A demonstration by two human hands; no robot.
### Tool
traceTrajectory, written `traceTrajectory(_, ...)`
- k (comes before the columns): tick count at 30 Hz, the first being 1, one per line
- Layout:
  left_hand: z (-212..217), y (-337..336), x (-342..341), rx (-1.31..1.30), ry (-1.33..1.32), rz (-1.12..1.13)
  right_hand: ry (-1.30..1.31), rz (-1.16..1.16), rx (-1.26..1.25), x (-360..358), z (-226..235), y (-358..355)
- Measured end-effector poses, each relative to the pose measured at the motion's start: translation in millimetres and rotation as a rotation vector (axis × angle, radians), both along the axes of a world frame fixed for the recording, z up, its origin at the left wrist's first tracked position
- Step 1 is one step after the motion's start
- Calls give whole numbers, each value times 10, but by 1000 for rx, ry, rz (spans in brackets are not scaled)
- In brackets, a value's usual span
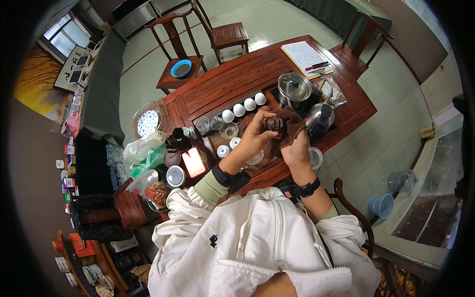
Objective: The person wipes a small brown teapot with a cloth, then rinses the cloth in a blue bowl of water and wrings it out. They continue wiping the teapot and other small items on the table, then place the cloth in a black pouch.
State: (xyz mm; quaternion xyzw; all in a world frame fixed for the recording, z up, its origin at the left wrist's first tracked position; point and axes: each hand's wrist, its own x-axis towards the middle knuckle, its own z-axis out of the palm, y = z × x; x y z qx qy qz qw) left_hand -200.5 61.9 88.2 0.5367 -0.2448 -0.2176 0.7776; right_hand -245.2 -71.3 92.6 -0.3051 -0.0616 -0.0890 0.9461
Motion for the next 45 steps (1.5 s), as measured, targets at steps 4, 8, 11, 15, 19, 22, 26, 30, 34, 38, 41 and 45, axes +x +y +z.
traceTrajectory(4,10,19,8,-41,19,-41,26,42,65,-1,22,-27)
traceTrajectory(8,14,43,19,-54,37,-64,39,122,112,20,-3,-72)
traceTrajectory(11,-4,51,31,-65,55,-63,-79,210,182,46,-11,-104)
traceTrajectory(15,-55,62,40,-27,-12,-54,112,70,103,10,-38,-69)
traceTrajectory(19,-108,55,48,94,-210,-18,203,2,-70,15,-87,-32)
traceTrajectory(22,-119,59,38,218,-317,14,199,33,-57,35,-118,-53)
traceTrajectory(26,-85,49,28,96,-48,-14,242,127,162,67,-134,-119)
traceTrajectory(30,-22,73,70,-94,301,-35,151,164,307,50,-152,-182)
traceTrajectory(34,30,129,84,-178,401,-55,293,33,272,23,-169,-201)
traceTrajectory(38,86,109,78,-341,509,-92,290,5,141,-28,-180,-125)
traceTrajectory(41,129,55,86,-433,633,-165,147,20,-176,-62,-208,11)
traceTrajectory(45,150,-14,30,-443,647,-172,106,-65,-467,-21,-250,108)
